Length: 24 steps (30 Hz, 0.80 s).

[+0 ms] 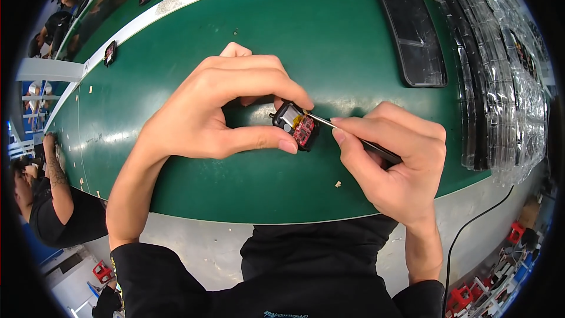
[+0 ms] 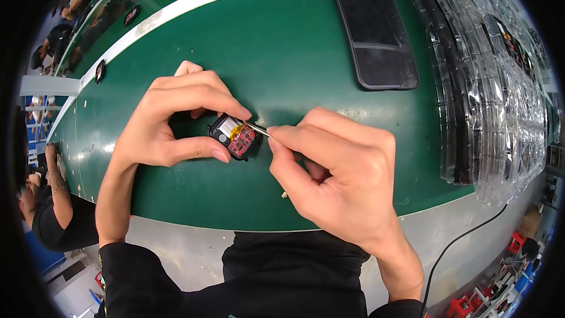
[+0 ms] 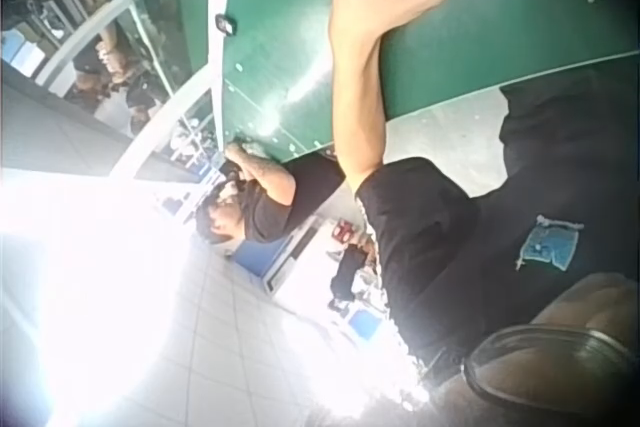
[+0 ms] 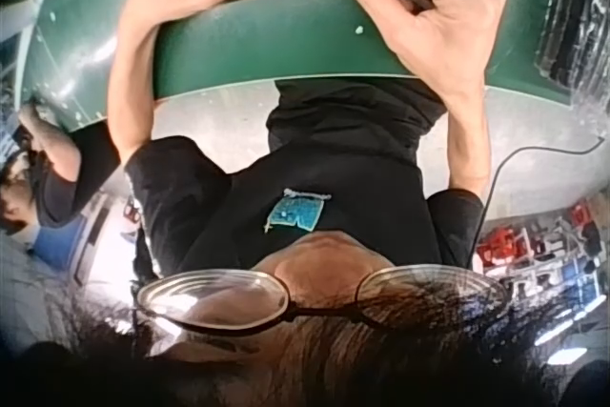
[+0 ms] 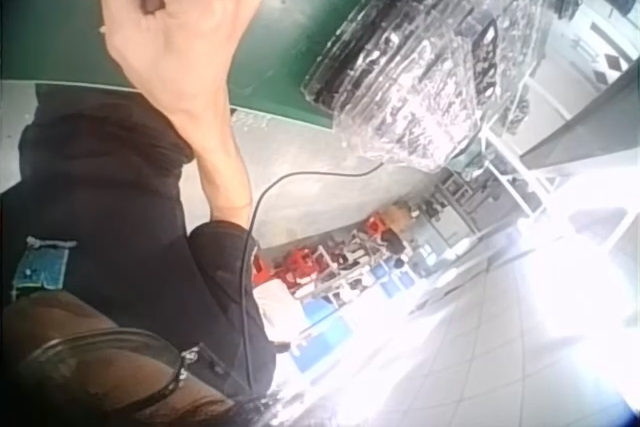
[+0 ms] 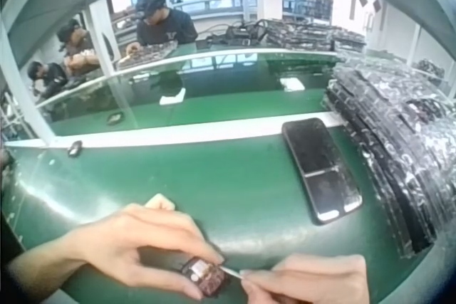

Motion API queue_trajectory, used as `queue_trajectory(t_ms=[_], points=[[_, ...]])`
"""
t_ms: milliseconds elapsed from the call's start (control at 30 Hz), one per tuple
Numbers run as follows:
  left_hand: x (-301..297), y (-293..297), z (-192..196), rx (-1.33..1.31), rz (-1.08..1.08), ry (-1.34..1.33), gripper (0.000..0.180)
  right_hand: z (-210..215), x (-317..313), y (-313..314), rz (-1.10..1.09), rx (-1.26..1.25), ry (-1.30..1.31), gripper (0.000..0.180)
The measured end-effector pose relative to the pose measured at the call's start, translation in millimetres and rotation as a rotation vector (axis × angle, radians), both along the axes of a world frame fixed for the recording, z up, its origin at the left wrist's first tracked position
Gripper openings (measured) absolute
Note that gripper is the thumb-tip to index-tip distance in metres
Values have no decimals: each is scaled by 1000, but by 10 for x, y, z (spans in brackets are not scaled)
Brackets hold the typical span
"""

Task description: The recorder uses tweezers to assemble small electronic modules, possibly smartwatches, on an assembly line.

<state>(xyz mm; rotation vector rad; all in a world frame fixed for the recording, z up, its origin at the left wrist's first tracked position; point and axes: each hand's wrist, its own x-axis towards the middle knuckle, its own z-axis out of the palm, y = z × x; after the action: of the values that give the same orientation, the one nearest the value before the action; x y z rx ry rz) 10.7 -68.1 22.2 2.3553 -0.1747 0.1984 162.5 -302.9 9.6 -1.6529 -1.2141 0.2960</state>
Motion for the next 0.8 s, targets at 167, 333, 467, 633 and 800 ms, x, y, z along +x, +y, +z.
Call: queue_trajectory(t_ms=[167,333,467,633,800], points=[[-8,12,-10,-4,-12,-17,51,36,-17,0,-16,-32,7,15],[5,9,1,-8,-13,-14,51,42,0,-26,-4,-48,13,18],[6,0,11,-13,-6,-7,52,13,8,-15,13,-25,1,17],[5,-5,16,14,-12,-9,52,13,3,0,19,-16,-6,17],[9,-11,-21,-10,-23,-57,49,28,-2,-19,-12,-42,14,17]])
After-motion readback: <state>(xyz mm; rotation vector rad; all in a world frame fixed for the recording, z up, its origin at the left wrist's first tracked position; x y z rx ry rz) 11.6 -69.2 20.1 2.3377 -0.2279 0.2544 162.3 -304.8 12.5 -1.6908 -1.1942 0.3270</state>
